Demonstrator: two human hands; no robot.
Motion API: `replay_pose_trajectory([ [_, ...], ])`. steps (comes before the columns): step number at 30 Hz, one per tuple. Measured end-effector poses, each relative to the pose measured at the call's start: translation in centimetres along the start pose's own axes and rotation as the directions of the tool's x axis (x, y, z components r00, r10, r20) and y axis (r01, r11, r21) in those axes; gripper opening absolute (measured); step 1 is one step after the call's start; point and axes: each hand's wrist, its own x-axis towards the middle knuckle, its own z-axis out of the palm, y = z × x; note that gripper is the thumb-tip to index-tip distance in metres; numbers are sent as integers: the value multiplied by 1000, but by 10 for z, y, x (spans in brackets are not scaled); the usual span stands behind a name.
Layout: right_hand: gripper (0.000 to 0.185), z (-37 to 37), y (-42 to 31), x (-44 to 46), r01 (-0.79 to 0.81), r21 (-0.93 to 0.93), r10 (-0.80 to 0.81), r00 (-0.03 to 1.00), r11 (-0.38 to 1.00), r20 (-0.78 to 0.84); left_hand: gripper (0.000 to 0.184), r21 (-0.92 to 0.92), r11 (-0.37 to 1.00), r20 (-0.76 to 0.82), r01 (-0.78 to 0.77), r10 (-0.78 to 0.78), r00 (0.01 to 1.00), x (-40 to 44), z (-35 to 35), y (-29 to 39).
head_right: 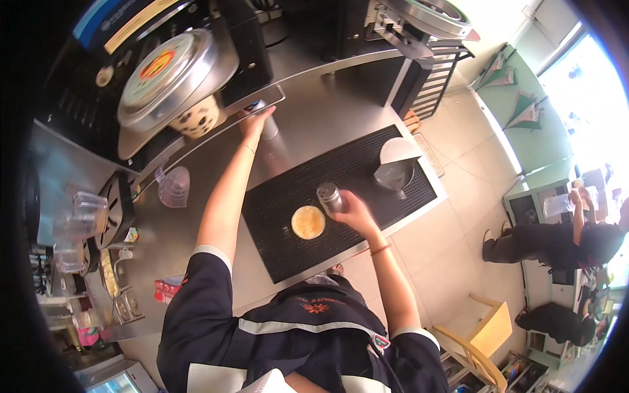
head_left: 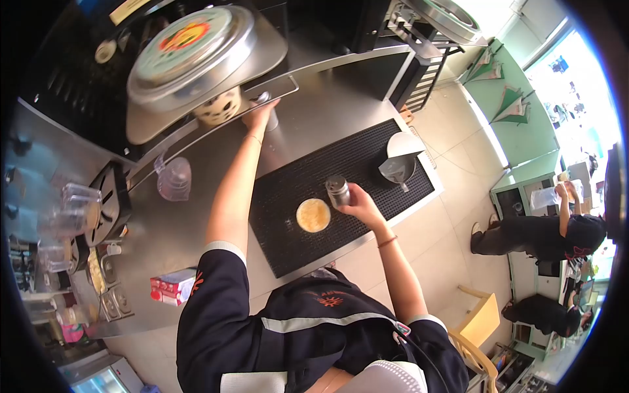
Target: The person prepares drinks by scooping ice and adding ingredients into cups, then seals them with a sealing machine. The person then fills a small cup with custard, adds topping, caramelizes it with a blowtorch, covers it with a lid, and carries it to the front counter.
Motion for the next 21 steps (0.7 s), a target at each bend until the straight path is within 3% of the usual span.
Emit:
replay_pose_trajectory([
  [2,53,6,-15,28,39,-33,-40,998,999,-47,66,89,996,-228,-2,22,973,3,18,-3],
  [3,55,2,-4,47,102,-255,-125,989,961,-73,62,54,998,-232,-25,36,972,2,14,1],
  [5,57,6,-13,73,56,-164,-80,986,985,-147,56,17,995,-268,-97,98,958,-1,13,-10],
  [7,58,8,-3,107,20,-211,-69,971,977,-228,46,-55,982,-237,-180,162,958,-9,7,-28],
  [9,58,12,15,139,-11,-248,-65,952,969,-298,46,-202,979,-32,29,-36,999,-44,-21,-23],
  [11,55,20,32,168,61,-366,-240,851,929,-466,47,-266,964,-48,-9,-4,999,-87,-52,-5],
  [15,61,28,28,195,17,-408,-214,871,913,-442,43,-212,977,62,36,-23,998,-157,-102,2],
  [17,63,28,33,200,39,-415,-236,869,909,-435,43,-218,976,173,-6,44,984,-186,-121,2],
  [20,57,24,37,184,189,-456,-408,795,870,-450,46,-220,973,269,70,-9,963,-224,-142,2],
  [21,49,19,15,153,209,-542,-464,796,814,-389,46,-221,973,290,69,-2,957,-235,-149,-1],
])
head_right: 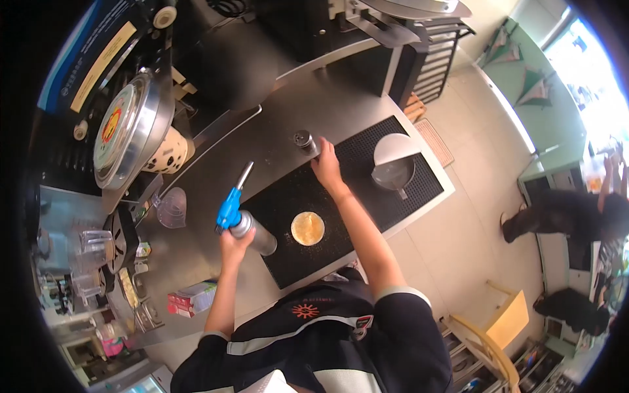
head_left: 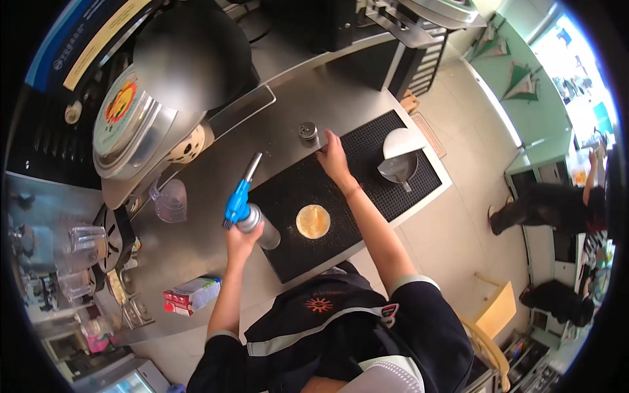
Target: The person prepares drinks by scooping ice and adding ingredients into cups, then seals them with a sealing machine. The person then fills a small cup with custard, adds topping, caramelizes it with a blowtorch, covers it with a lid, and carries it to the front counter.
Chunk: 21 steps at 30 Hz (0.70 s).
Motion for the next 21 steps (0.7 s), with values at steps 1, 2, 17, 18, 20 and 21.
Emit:
replay_pose_trajectory([
  [1,41,-39,-32,-15,81,-70,-79,996,994,34,46,1,1000,-1,20,-20,1000,-11,-4,-2],
  [2,28,-75,-54,-33,253,-175,-258,966,952,-11,47,0,999,-7,38,-38,999,-18,-7,-4],
  [17,28,-238,-20,-53,338,-653,-354,928,678,112,42,-129,990,-108,-52,38,993,-56,-26,24],
  [18,30,-241,-28,-50,355,-645,-366,922,677,123,42,-127,990,-110,-53,39,993,-61,-31,23],
  [20,31,-246,-54,-54,371,-620,-381,916,691,123,43,-175,981,-81,-87,74,994,-70,-39,18],
  [21,30,-250,-65,-60,377,-621,-398,911,688,112,43,-173,981,-85,-85,71,994,-74,-42,15],
])
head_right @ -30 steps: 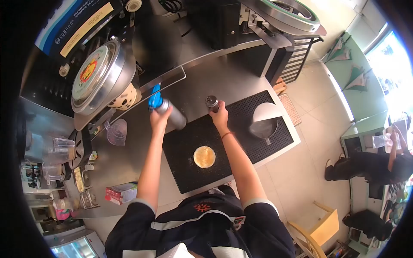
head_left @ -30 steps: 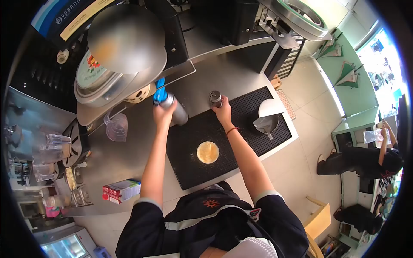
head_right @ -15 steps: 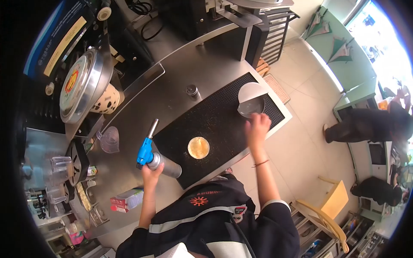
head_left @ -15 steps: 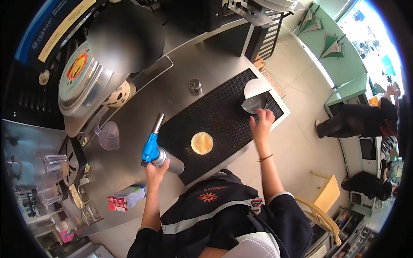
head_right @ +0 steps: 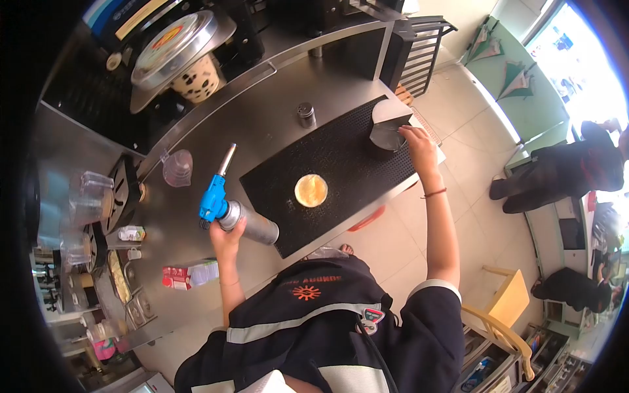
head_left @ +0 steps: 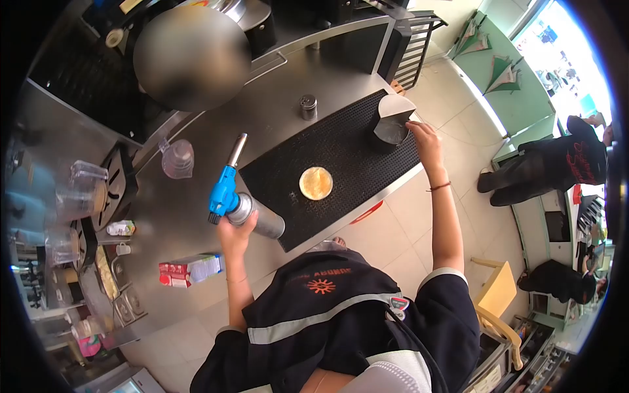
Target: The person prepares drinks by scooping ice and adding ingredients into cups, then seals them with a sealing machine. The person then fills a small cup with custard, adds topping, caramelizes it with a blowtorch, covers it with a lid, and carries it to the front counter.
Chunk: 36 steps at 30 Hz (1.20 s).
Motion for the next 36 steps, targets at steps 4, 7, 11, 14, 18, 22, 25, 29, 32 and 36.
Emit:
replay_pose_trajectory([
  [4,18,-33,-50,-26,-123,160,150,975,979,-166,45,14,1000,-42,12,-11,999,-20,-12,-15],
  [7,11,-21,-80,-56,-227,316,317,910,921,-267,46,19,999,-94,32,-30,995,-33,-12,-10],
  [11,12,42,-119,-100,-444,893,793,568,69,221,42,-34,999,-13,36,-36,999,-39,-12,-4],
  [14,16,86,-143,-118,-479,838,782,404,-261,474,41,-54,998,8,33,-33,999,-45,-9,9],
  [18,17,105,-158,-131,-557,761,751,331,-333,571,43,-87,996,2,-25,26,1000,-51,-10,10],
  [22,17,115,-158,-142,-583,742,760,302,-331,576,44,-88,996,27,4,-1,1000,-56,-17,5],
  [25,17,121,-156,-145,-559,763,768,315,-325,558,44,-63,997,42,44,-41,998,-58,-18,4],
  [29,16,121,-155,-144,-538,782,767,340,-316,544,46,-40,999,92,4,-1,996,-60,-16,7],
  [32,16,115,-159,-141,-600,746,758,334,-288,561,49,-19,999,153,34,-31,988,-58,-16,11],
  [36,18,118,-156,-147,-622,739,731,372,-261,572,54,-10,998,187,61,-58,981,-58,-12,12],
])
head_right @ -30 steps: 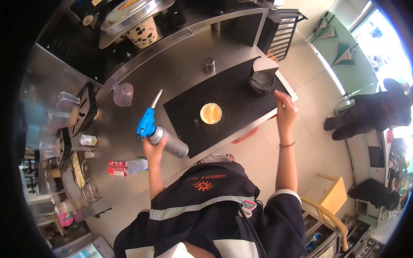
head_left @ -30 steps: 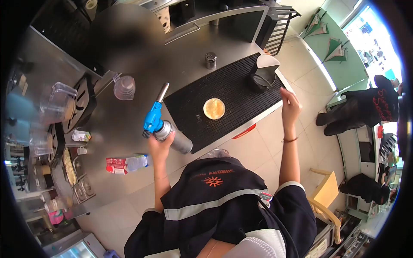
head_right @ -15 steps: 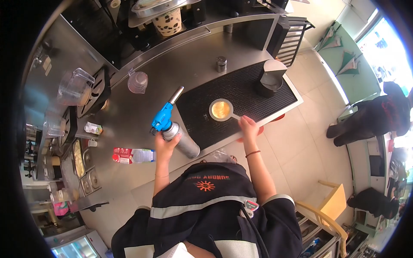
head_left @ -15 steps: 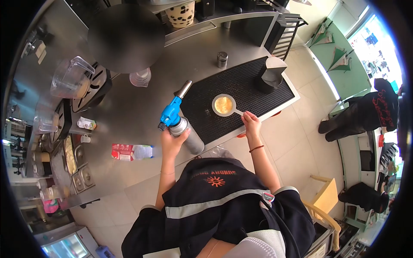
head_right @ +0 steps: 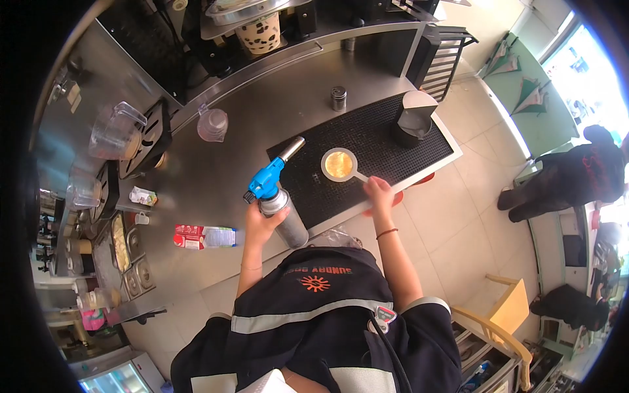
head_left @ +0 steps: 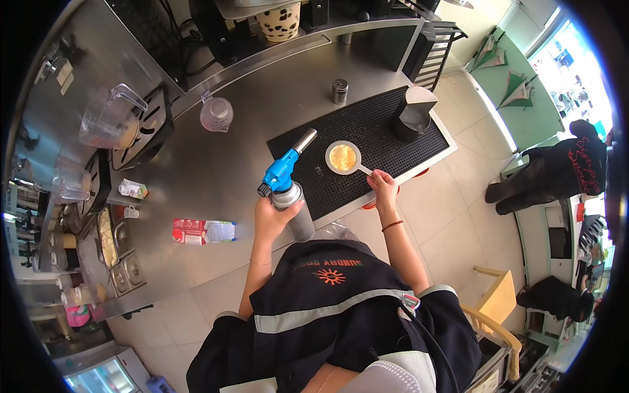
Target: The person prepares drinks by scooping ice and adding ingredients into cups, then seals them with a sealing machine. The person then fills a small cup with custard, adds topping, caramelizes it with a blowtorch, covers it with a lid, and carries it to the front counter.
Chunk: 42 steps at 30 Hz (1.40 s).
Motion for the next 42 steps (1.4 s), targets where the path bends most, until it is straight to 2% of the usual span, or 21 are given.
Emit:
replay_pose_trajectory([
  [2,18,-1,0,-1,9,-11,-9,1000,1000,5,53,-8,1000,6,-10,10,1000,1,2,-1],
  [4,15,0,-6,-7,79,-229,-97,993,970,-70,52,-16,1000,10,-21,21,1000,2,3,-1],
  [5,15,0,-7,-8,79,-230,-97,993,970,-71,52,-1,1000,21,-13,13,1000,3,4,-1],
  [6,15,-1,-7,-9,366,-451,-423,906,814,-30,51,14,1000,31,-5,5,1000,4,4,-2],
  [7,16,5,-17,-19,576,-624,-685,723,528,87,51,12,1000,30,-4,4,1000,5,6,-2],
  [9,19,12,-35,-37,563,-659,-633,756,499,168,51,87,995,5,-47,47,999,10,14,-2],
  [10,21,17,-38,-42,569,-429,-451,821,701,351,59,195,977,-39,-83,92,995,11,20,-2],
  [11,30,23,-40,-50,456,-197,-285,783,868,553,68,301,947,-78,-112,142,987,13,29,-1],
  [13,57,70,-76,-112,306,16,-244,727,952,642,75,424,904,-54,-59,90,994,12,49,21],
  [14,67,74,-67,-111,508,-122,-314,685,853,657,82,492,871,40,-16,-4,999,12,57,26],
  [15,77,81,-68,-113,678,-247,-371,628,692,684,90,557,822,140,118,-233,962,11,67,53],
  [16,72,85,-74,-115,519,-297,-289,771,802,567,93,531,847,225,-31,-106,969,8,72,42],
  [17,58,82,-88,-115,445,-398,-202,829,802,522,97,493,852,304,-177,22,952,4,74,32],
  [19,43,63,-101,-100,312,-255,-103,792,915,601,91,477,872,361,-115,-75,930,6,76,42],
  [22,33,33,-123,-98,-15,-280,185,785,960,592,62,421,750,326,-511,400,856,12,86,50],
  [25,37,12,-115,-96,-43,-313,230,775,949,589,48,342,621,440,-706,558,704,23,107,52],
  [27,40,2,-102,-95,-28,-293,208,769,956,605,42,300,657,467,-692,531,707,30,116,44],
  [29,43,1,-99,-97,-172,-128,214,794,977,569,36,259,687,497,-679,508,704,35,121,41],
  [31,42,0,-97,-99,-171,-125,212,817,977,536,28,177,712,484,-679,538,690,37,123,43],
  [32,39,-1,-95,-98,-169,-91,192,822,981,537,25,189,634,425,-750,636,645,39,126,40],
  [42,35,-11,-85,-87,-213,-31,202,856,977,476,26,194,653,302,-732,670,678,36,133,36],
])
